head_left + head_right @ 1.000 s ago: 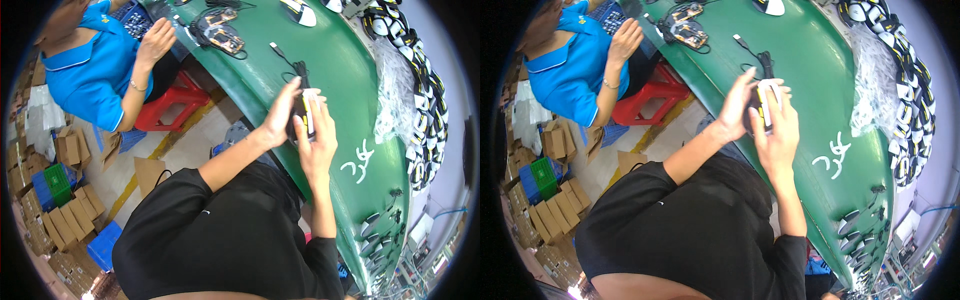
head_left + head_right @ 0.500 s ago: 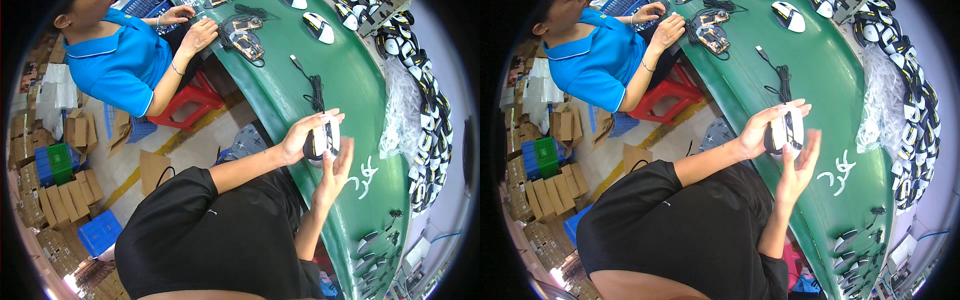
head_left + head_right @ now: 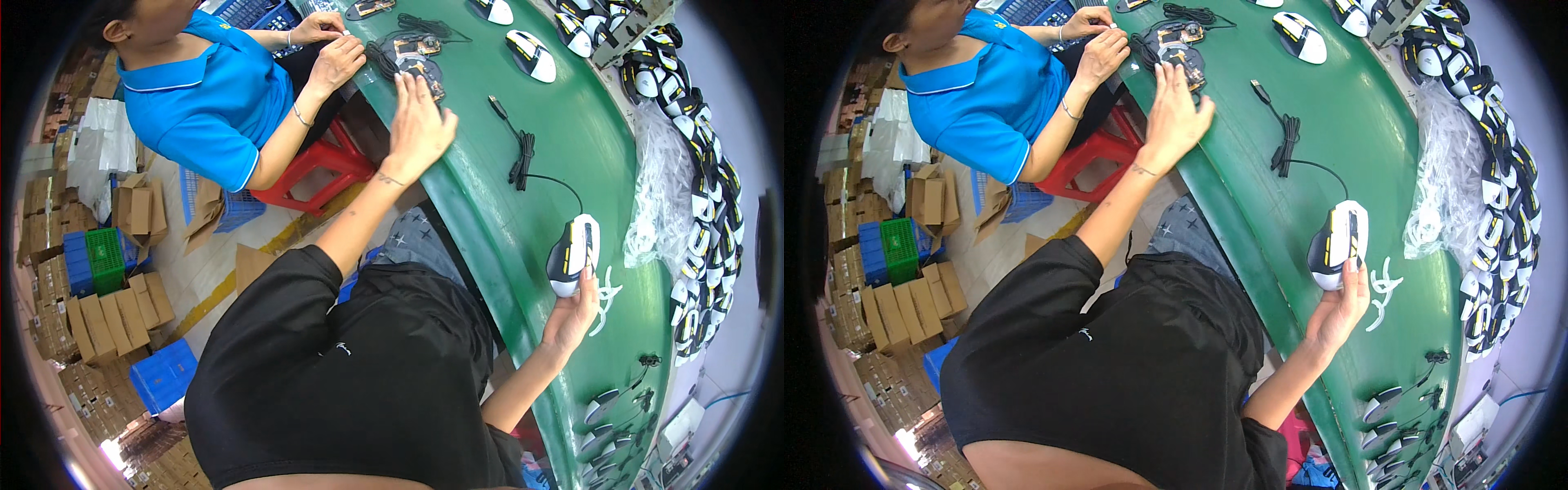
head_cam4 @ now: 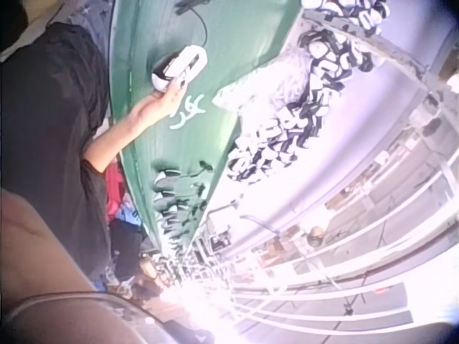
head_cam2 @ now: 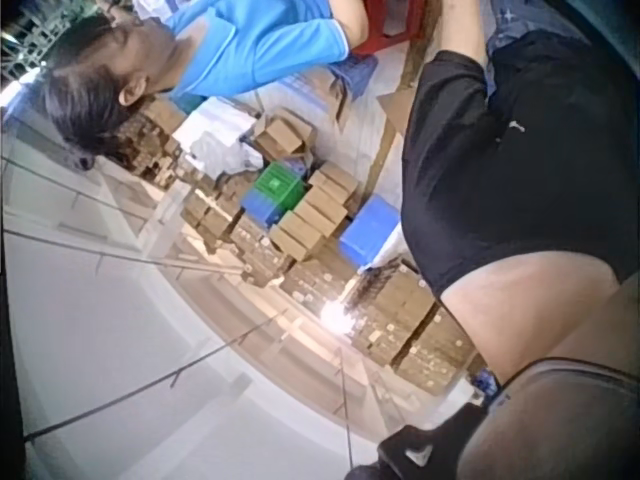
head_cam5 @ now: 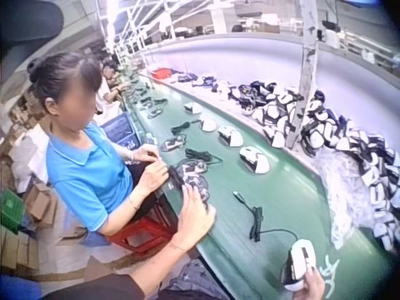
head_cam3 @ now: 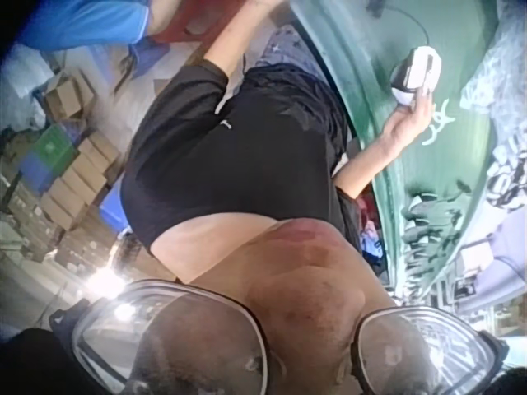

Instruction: The person assembles computer mice on a conveyor belt, attaching curved plastic strips to mouse baseplates, fitting upper casings onto the bases by hand, and setting the assembled mice onto the belt.

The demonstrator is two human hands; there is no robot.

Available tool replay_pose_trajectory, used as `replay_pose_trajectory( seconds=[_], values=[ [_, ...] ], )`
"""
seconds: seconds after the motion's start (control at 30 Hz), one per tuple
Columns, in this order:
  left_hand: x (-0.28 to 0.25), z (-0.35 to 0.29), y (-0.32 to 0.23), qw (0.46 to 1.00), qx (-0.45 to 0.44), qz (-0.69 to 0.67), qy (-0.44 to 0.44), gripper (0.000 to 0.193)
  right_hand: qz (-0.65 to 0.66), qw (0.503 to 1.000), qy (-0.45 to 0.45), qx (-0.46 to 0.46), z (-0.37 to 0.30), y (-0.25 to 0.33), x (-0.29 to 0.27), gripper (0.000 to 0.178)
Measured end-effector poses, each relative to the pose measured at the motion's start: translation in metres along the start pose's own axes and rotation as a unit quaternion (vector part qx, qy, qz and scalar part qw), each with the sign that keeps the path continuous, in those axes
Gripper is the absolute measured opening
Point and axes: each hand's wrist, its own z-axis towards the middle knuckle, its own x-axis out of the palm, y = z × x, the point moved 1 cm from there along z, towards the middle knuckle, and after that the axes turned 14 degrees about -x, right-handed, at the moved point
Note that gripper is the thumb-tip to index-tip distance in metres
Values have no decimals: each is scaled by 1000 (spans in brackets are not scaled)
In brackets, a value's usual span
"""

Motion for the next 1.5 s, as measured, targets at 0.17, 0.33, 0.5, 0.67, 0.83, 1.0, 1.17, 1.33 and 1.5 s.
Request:
replay_pose_trajectory(
  seconds=[0.17, 0.33, 0.5, 0.67, 0.83, 1.0, 1.17, 1.33, 1.5],
  values=[
    [42, 16, -38, 996, -51, -79, -12, 78, -12, 1000, -13, -13, 0, 0, -7, 29],
    [62, 46, -60, 981, -25, -190, -10, 72, -14, 1000, -21, -11, -1, 2, -1, 29],
    [61, 40, -59, 978, -14, -206, 39, 61, -9, 999, -29, -14, -2, 4, -2, 29],
    [-3, -48, -78, 873, -119, -404, 245, 40, -5, 1000, 0, -4, -6, 0, -5, 32],
    [-18, -148, -97, 576, -215, -578, 537, 45, -10, 999, 17, 36, -22, -20, 21, 42],
    [-19, -142, -93, 490, -281, -639, 522, 40, -37, 998, 38, 15, -31, -18, 36, 52],
    [-24, -134, -86, 555, -184, -616, 527, 41, -53, 997, 55, 30, -29, -7, 31, 54],
    [-26, -124, -99, 501, -213, -639, 543, 32, -63, 990, 127, -9, -30, -10, 30, 56],
    [-23, -125, -88, 572, -87, -618, 532, 44, -25, 987, 158, -35, -29, -15, 24, 57]
  ],
)
